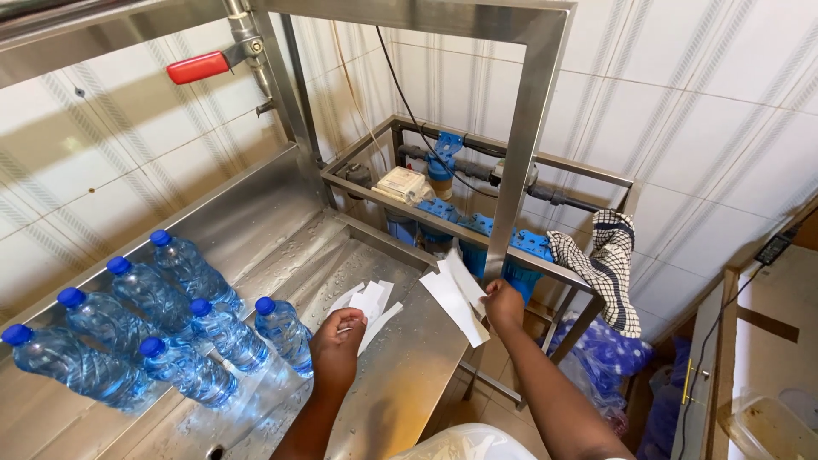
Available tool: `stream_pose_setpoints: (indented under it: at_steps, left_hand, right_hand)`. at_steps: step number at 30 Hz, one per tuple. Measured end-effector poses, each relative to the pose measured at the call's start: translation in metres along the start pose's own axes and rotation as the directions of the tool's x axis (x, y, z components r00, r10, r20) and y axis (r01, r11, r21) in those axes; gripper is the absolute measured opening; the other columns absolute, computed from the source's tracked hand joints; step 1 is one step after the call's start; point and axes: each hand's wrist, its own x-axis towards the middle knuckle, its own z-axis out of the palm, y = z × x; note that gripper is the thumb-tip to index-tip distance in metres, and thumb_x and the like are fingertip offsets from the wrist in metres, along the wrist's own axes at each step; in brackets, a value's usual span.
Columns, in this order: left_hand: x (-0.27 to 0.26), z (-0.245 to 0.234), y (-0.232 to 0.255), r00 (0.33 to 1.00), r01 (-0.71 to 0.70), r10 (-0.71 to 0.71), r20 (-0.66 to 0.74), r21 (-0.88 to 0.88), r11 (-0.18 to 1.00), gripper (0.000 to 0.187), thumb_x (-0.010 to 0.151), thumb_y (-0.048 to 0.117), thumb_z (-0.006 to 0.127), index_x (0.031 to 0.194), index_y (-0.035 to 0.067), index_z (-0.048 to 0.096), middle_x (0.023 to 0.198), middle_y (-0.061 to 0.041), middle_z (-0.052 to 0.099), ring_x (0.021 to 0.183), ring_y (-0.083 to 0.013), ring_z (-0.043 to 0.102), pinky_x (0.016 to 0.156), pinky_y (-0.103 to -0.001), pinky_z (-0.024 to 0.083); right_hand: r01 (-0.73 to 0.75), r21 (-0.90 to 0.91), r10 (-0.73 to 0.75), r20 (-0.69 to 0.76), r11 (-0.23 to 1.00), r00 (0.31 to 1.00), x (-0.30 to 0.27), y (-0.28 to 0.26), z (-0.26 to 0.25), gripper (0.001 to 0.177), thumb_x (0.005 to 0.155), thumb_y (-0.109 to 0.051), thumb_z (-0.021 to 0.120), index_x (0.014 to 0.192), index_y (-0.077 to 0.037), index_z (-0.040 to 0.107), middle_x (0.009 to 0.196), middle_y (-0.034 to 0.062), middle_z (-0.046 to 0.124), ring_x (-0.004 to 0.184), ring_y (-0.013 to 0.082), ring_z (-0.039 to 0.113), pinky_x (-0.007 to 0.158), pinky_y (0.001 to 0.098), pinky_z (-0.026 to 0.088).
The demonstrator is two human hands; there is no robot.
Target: A person manually applies labels to plastic water bottles at a production workstation.
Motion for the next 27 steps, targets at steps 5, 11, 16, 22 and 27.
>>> stream_pose_setpoints:
  at_steps: [5, 11, 16, 22, 27]
  left_hand:
    - [0.000, 0.006, 0.005, 0.954, 0.297, -0.286, 0.092, -0.166, 0.940, 0.016, 0.098, 0.020, 0.080, 0.107, 0.008, 0.086, 0.096, -0.007, 0.083, 0.092, -0.0209, 0.075, 0.085, -0.033, 0.058]
    - [-0.009, -0.002, -0.005, 0.929, 0.366, -0.351, 0.117, -0.158, 0.917, 0.019, 0.099, 0.021, 0.079, 0.109, 0.006, 0.085, 0.099, -0.009, 0.082, 0.092, -0.0239, 0.072, 0.088, -0.036, 0.058]
    - [-0.008, -0.014, -0.002, 0.861, 0.506, -0.468, 0.198, -0.425, 0.751, 0.047, 0.104, 0.024, 0.070, 0.139, -0.006, 0.075, 0.134, -0.027, 0.083, 0.117, -0.0379, 0.081, 0.105, -0.041, 0.064]
    - [0.017, -0.045, 0.015, 0.898, 0.273, -0.441, 0.008, -0.796, 0.541, 0.046, 0.106, 0.024, 0.068, 0.148, 0.006, 0.070, 0.134, -0.014, 0.081, 0.111, -0.0262, 0.075, 0.097, -0.043, 0.053]
    - [0.013, -0.082, -0.003, 0.910, 0.069, -0.322, -0.262, -0.670, 0.739, 0.030, 0.106, 0.026, 0.072, 0.129, 0.008, 0.079, 0.098, -0.006, 0.076, 0.084, -0.0188, 0.067, 0.076, -0.034, 0.051]
  right_hand:
    - [0.044, -0.067, -0.042, 0.039, 0.997, 0.998, 0.008, -0.006, 0.000, 0.014, 0.086, -0.023, 0.094, 0.095, -0.019, 0.085, 0.103, 0.0014, 0.086, 0.096, 0.0251, 0.078, 0.081, 0.0398, 0.054]
    - [-0.050, 0.049, 0.049, 0.019, 0.998, 0.999, -0.012, -0.018, -0.011, 0.019, 0.103, -0.026, 0.079, 0.093, -0.016, 0.091, 0.105, 0.0058, 0.088, 0.095, 0.0271, 0.079, 0.075, 0.0400, 0.055]
    - [0.132, 0.627, -0.200, 0.039, 0.768, 0.979, -0.070, -0.064, 0.016, 0.012, 0.098, -0.004, 0.082, 0.106, -0.013, 0.081, 0.106, 0.0069, 0.085, 0.088, 0.0203, 0.079, 0.075, 0.0345, 0.068]
    - [0.024, 0.664, -0.540, 0.586, 0.748, 0.604, -0.210, -0.138, 0.012, 0.017, 0.086, -0.002, 0.095, 0.081, 0.001, 0.079, 0.067, 0.0115, 0.077, 0.062, 0.0187, 0.075, 0.061, 0.0340, 0.069]
    - [0.189, 0.603, -0.601, 0.612, 0.775, 0.514, -0.230, -0.181, 0.016, 0.009, 0.094, -0.013, 0.089, 0.097, -0.005, 0.086, 0.091, 0.0057, 0.087, 0.083, 0.0129, 0.075, 0.077, 0.0295, 0.064]
